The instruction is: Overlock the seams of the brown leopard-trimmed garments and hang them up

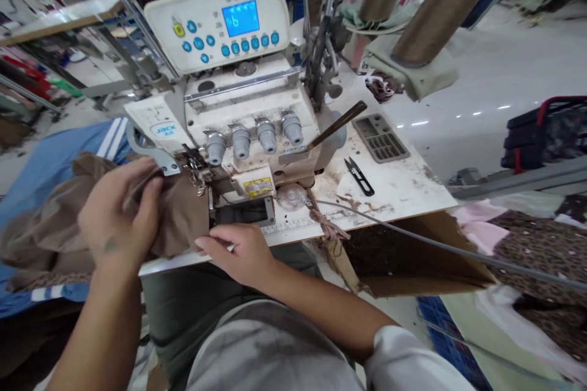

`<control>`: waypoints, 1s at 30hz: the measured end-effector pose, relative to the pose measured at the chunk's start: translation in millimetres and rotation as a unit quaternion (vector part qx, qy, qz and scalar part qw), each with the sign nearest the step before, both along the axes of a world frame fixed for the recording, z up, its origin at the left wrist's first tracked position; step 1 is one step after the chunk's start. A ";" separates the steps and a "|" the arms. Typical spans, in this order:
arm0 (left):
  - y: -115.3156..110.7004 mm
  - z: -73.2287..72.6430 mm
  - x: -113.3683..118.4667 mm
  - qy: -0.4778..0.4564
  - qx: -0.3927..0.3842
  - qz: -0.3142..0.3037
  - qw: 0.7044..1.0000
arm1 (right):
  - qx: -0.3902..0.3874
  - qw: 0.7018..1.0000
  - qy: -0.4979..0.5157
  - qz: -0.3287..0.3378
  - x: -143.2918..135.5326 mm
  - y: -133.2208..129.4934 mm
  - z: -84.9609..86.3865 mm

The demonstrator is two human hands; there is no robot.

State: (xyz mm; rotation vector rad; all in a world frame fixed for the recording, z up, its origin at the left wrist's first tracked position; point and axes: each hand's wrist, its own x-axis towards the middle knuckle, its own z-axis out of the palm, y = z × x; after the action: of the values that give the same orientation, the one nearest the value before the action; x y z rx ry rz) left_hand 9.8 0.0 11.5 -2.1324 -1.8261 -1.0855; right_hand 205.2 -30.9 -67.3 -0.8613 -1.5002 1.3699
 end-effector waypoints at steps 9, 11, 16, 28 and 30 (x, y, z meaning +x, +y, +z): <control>-59.2 -28.4 0.3 0.008 -0.049 -0.144 0.988 | 0.022 1.000 -0.006 -0.007 0.2 0.4 -9.3; -56.8 -29.2 -0.3 0.016 -0.056 -0.125 0.990 | 0.055 0.998 -0.019 -0.021 -0.9 -1.2 -12.9; -48.6 -28.3 8.6 0.027 -0.043 -0.078 0.996 | 0.131 0.990 -0.028 -0.045 -5.6 2.0 -17.9; -32.3 -25.5 9.6 -0.058 -0.074 -0.079 0.992 | 0.383 0.899 -0.189 -0.096 5.2 38.3 -22.1; -32.7 -23.5 9.8 -0.065 -0.075 -0.083 0.992 | 0.398 0.893 -0.178 -0.112 6.2 42.0 -22.9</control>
State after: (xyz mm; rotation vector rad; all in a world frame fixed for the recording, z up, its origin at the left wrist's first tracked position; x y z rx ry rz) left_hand 19.6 -32.7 -11.9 -2.3908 -1.8678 -1.1817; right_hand 211.4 11.1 -90.2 -0.7214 -1.9480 0.3414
